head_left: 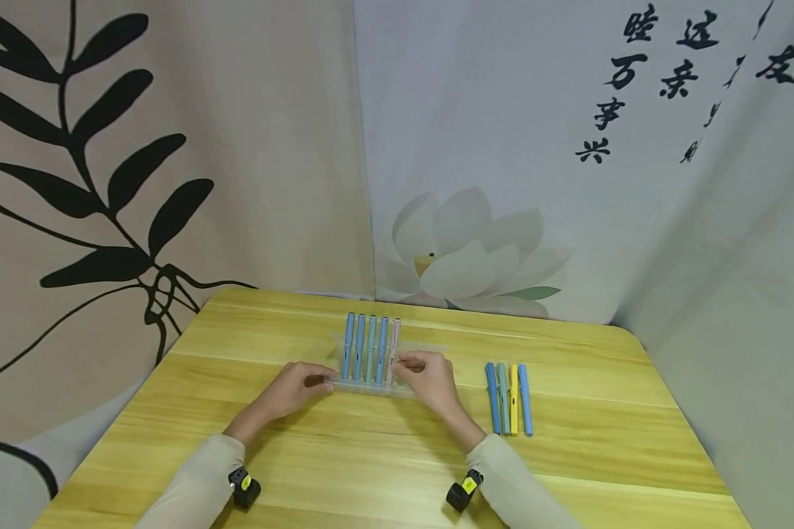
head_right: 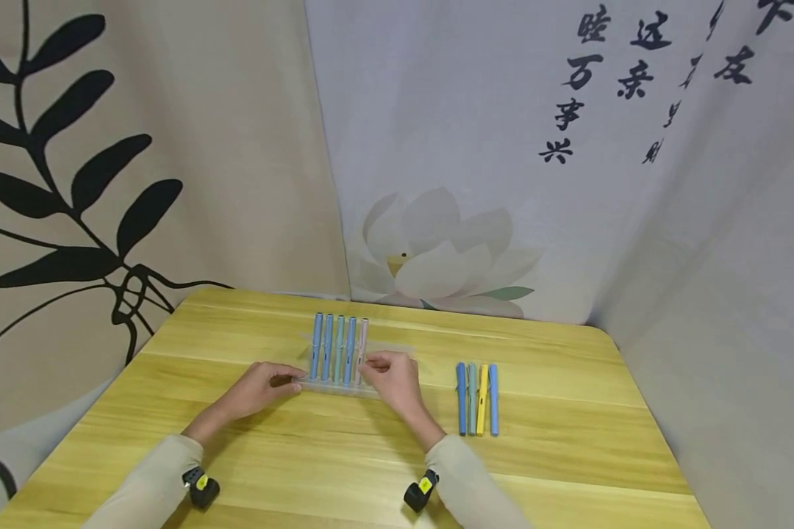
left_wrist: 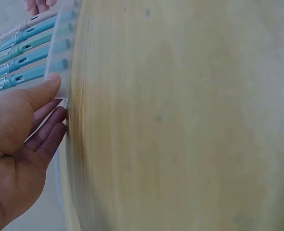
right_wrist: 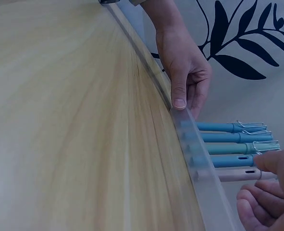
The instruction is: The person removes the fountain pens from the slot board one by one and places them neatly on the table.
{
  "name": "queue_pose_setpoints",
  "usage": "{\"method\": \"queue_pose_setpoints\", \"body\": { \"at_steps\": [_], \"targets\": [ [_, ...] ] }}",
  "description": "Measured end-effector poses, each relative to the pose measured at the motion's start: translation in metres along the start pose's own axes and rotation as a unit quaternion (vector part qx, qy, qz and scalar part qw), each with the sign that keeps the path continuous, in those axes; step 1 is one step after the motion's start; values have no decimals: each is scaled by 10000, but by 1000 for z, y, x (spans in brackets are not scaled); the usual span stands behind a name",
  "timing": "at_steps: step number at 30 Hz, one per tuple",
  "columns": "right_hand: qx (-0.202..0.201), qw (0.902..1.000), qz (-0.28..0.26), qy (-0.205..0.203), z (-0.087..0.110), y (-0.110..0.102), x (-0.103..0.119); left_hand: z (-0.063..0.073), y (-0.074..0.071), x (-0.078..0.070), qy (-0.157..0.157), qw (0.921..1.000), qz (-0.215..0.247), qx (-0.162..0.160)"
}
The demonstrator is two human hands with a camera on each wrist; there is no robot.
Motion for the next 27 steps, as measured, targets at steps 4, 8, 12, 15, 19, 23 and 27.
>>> {"method": "queue_pose_setpoints", "body": {
  "at_steps": [4,8,12,15,19,23,27],
  "targets": [
    [-40,10000,-65,30,-3,4,0,0,1,0,-29,10000,-1,14],
    [-15,9999,-132,95,-6,8,-2,-1,0,1,-53,10000,-6,13],
    [-59,9998,-58,186,-7,11,-4,0,0,0,-12,10000,-7,27],
    [-97,9998,14,147,-7,11,-3,-1,0,-1,19,10000,-10,37],
    [-92,9999,49,73,-8,11,-2,0,0,-2,-23,10000,50,8],
    [-82,9999,106,44,-8,12,-2,0,-1,-2,-15,10000,62,-3],
    [-53,9999,128,83,-8,11,-1,-1,0,-1,-22,10000,63,1]
  ]
}}
Point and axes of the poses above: each hand's wrist, its own z-axis away from the middle knuckle, its own y-axis out of the palm, x = y × z, the point moved 6 cm from there along -z, towards the middle knuckle, and after that the axes turned 3 degrees about y, right-handed, at the moved point
